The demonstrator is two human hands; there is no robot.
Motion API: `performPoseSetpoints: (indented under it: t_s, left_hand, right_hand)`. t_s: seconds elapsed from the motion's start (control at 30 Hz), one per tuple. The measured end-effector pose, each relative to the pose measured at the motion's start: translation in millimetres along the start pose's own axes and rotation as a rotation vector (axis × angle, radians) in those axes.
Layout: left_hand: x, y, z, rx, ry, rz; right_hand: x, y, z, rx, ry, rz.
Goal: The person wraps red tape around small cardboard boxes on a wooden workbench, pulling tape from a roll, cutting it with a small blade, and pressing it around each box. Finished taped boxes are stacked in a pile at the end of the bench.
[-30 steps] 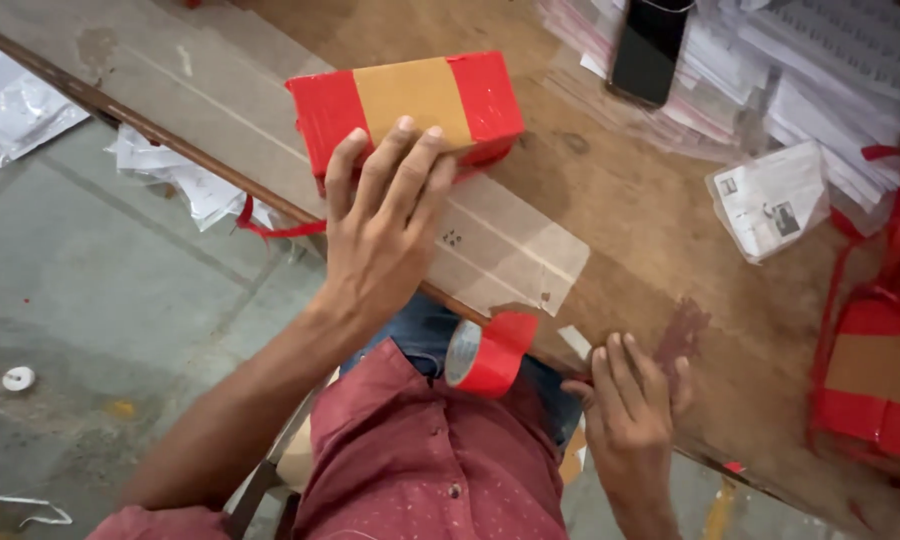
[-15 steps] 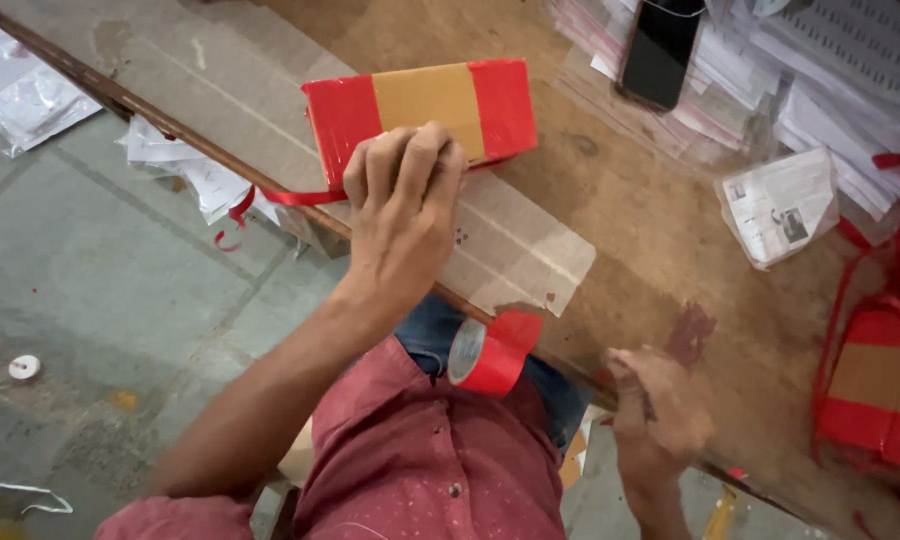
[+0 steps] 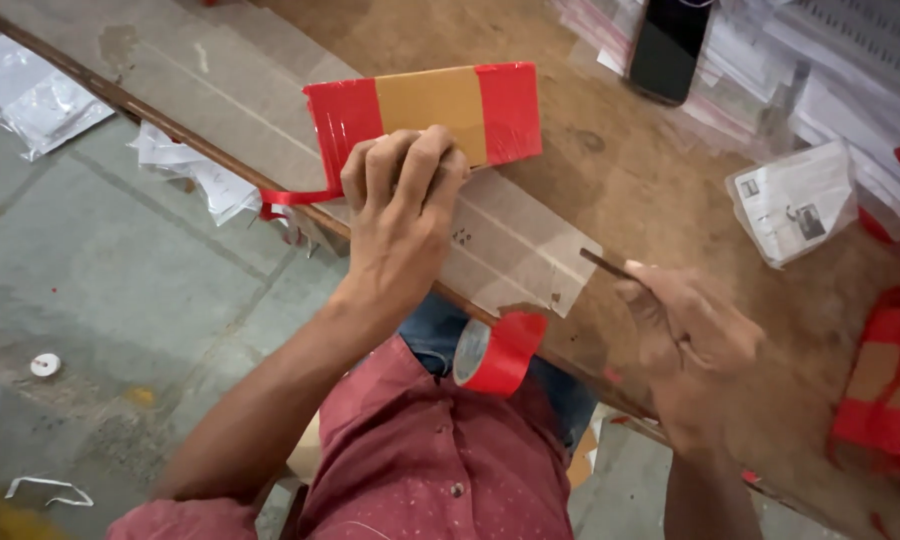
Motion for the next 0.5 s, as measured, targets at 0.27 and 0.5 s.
performPoseSetpoints:
  t_s: [0.27, 0.5]
  left_hand:
    - [-5, -5, -4, -0.053, 0.050, -0.013]
    - [-11, -11, 1, -0.043, 0.124, -0.045]
  right_hand:
    - [-22, -60, 1, -0.095, 0.010, 0.021]
    - [7, -93, 22, -0.180, -0.188, 0.144]
Point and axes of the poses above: each hand's wrist, its own y-axis away from the middle knuckle, its own z-axis out of the palm, x = y × z, the point moved 3 cm from there along -y, towards the middle knuckle, and after that the axes turned 11 degrees about -x, right-handed, at the moved point
